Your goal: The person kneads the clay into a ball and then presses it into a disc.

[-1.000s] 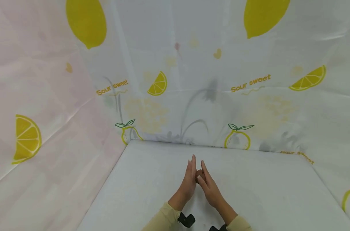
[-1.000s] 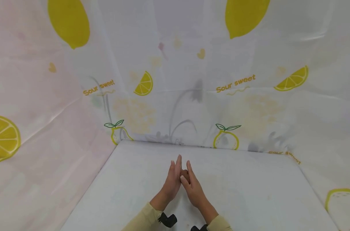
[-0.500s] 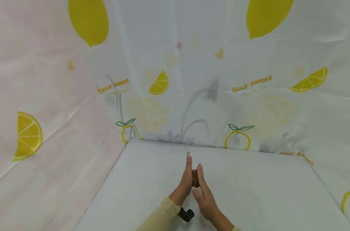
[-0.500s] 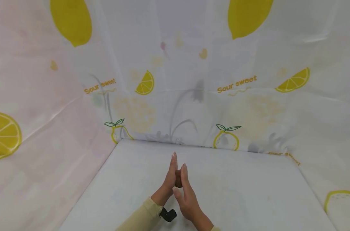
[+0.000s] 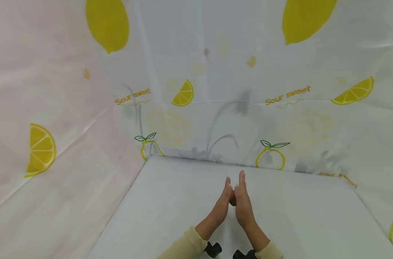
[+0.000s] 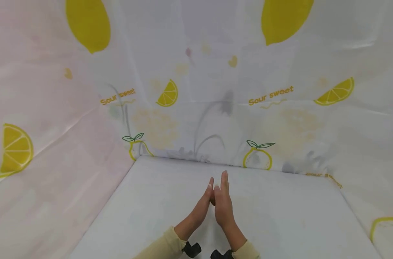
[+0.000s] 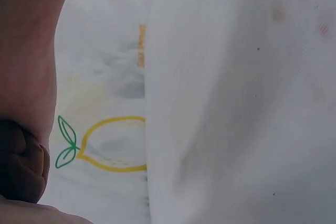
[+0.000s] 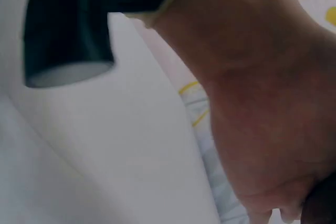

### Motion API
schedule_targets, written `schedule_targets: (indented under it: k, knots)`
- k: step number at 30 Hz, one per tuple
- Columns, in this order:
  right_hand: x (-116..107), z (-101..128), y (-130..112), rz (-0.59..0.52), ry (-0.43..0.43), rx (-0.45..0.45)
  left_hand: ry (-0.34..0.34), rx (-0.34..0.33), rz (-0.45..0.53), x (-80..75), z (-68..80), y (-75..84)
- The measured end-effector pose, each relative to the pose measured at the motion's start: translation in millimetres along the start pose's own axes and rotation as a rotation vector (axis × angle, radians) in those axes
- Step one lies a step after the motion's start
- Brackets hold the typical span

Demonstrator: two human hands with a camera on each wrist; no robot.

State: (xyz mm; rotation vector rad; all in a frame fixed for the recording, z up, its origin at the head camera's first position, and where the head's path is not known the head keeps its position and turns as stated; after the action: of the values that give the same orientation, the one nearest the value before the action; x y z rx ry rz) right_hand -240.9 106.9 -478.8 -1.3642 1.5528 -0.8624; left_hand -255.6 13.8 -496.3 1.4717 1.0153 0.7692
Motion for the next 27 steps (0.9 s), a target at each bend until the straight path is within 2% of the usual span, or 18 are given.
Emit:
schedule_targets:
  k: [4, 6, 10, 14, 21, 27]
  knots:
    - [-12.5, -11.2, 4.0, -0.055, 0.007, 0.069, -0.075, 0.04, -0.037, 9.1, 5.2, 4.6]
    - [-14.8, -13.7, 8.1, -0.076, -0.003, 0.102, -0.1, 0.061, -0.02, 10.8, 6.5, 7.2]
    - [-10.2, -10.0, 17.1, -0.07, -0.038, 0.128, -0.092, 0.091, 0.055, 8.1, 5.0, 10.2]
    - [1.7, 0.4, 19.6, -0.044, -0.051, 0.077, 0.005, 0.092, 0.088, 1.0, -0.4, 12.1]
    - [13.5, 18.4, 10.0, 0.063, -0.039, -0.046, 0.182, 0.032, 0.143, -4.9, -8.6, 13.0]
    - [17.9, 27.7, -6.3, 0.191, -0.044, -0.204, 0.27, 0.006, 0.211, -9.6, -13.1, 1.5]
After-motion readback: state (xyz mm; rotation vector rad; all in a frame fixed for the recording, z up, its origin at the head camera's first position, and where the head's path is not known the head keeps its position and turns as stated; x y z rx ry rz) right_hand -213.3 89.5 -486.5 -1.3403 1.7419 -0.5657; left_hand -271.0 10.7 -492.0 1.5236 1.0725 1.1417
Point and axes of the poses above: each hand's wrist, its own z-axis away from the middle knuckle, its own x-axis out of the palm, y = z × x, the point moved 4 cm from there along -z, towards the middle knuckle
